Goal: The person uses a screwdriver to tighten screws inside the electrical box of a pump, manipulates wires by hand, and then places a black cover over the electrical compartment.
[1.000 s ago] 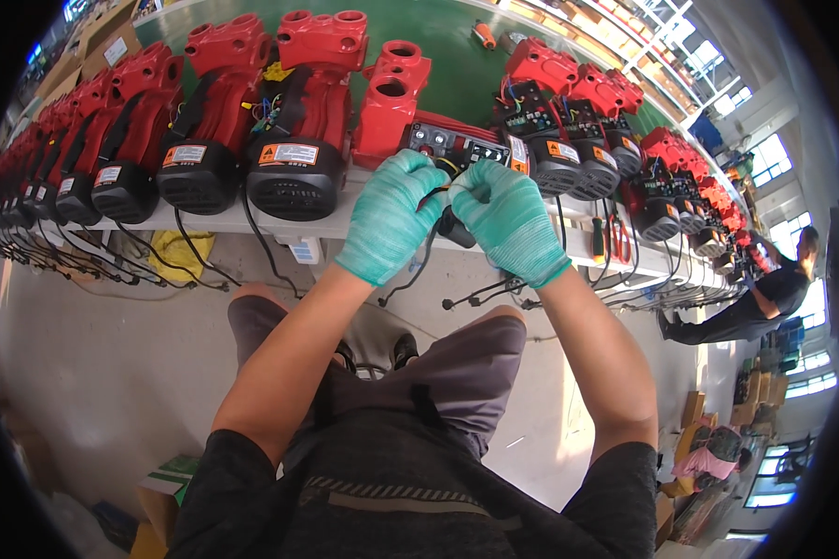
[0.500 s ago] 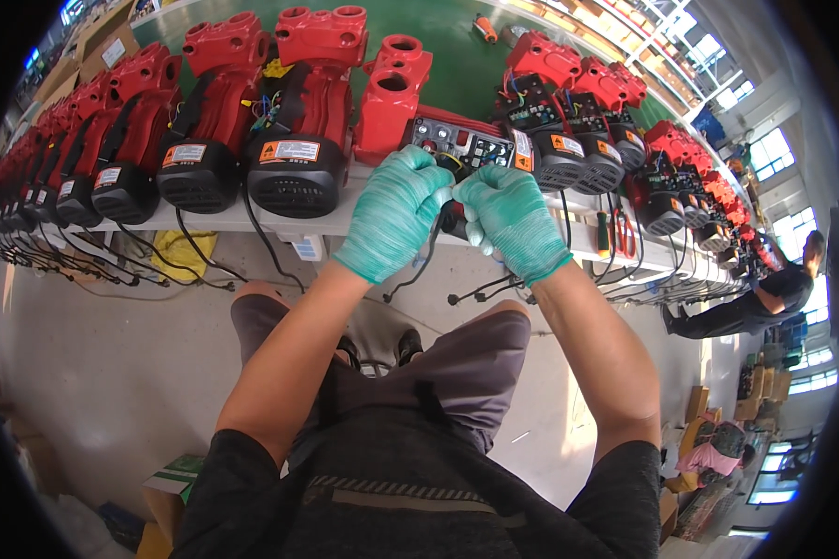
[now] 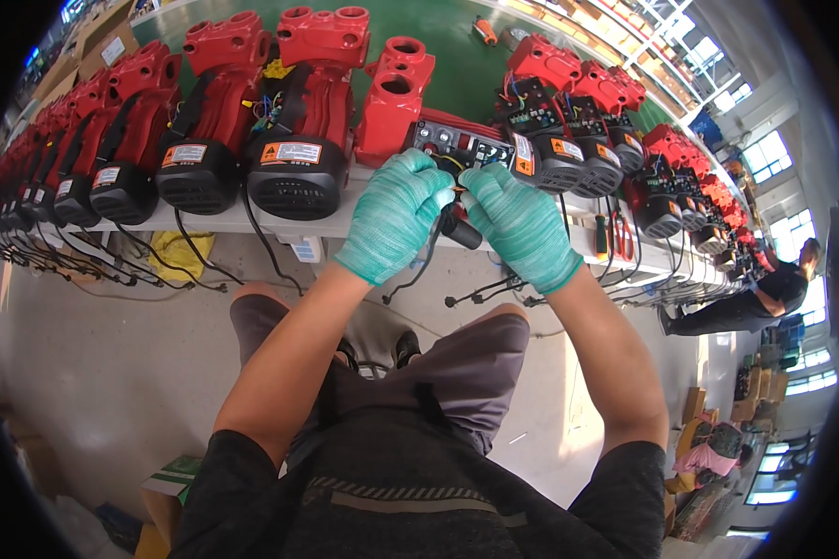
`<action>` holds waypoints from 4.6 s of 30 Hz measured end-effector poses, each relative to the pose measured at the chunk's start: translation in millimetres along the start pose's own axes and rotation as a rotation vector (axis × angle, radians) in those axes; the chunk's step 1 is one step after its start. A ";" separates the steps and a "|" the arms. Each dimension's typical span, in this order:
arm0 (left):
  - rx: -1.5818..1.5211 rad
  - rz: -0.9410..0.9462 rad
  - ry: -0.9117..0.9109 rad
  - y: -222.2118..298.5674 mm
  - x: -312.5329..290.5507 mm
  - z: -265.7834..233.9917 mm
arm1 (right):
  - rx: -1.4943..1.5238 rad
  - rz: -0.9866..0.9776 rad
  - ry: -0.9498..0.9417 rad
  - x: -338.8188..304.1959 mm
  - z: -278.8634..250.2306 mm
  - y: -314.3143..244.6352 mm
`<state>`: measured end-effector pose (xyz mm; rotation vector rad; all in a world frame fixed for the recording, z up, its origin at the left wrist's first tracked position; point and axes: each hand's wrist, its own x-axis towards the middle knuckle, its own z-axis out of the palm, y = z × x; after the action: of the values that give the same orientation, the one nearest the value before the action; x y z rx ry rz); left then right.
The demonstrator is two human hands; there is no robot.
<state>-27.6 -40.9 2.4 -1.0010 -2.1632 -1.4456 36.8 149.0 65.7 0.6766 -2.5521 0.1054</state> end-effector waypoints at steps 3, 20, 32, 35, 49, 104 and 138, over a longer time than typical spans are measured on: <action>-0.038 -0.018 -0.007 0.3 -0.9 -0.2 | -0.118 -0.069 -0.058 2.9 -1.2 9.6; 0.067 0.012 -0.041 6.9 3.1 -4.4 | -0.215 -0.252 -0.158 24.0 -26.4 6.5; 0.037 0.054 0.002 -1.9 0.2 -2.0 | 1.270 1.099 -0.095 3.4 -8.2 -26.7; 0.042 0.054 -0.001 -2.0 0.3 -1.1 | 0.047 0.067 0.152 -3.6 0.4 -11.0; 0.001 0.052 -0.022 -7.0 -0.6 -5.7 | 1.151 1.139 -0.275 21.3 -27.1 -31.0; 0.078 -0.057 0.222 8.0 -8.7 25.3 | 0.865 0.796 -0.011 17.3 -5.5 -26.2; 0.286 0.111 0.047 7.0 0.9 8.2 | 0.764 0.625 -0.159 39.8 -32.9 5.0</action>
<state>-22.5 -31.5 4.1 -0.9555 -2.1655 -1.0617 19.0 142.1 113.8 0.0945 -2.7534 1.3205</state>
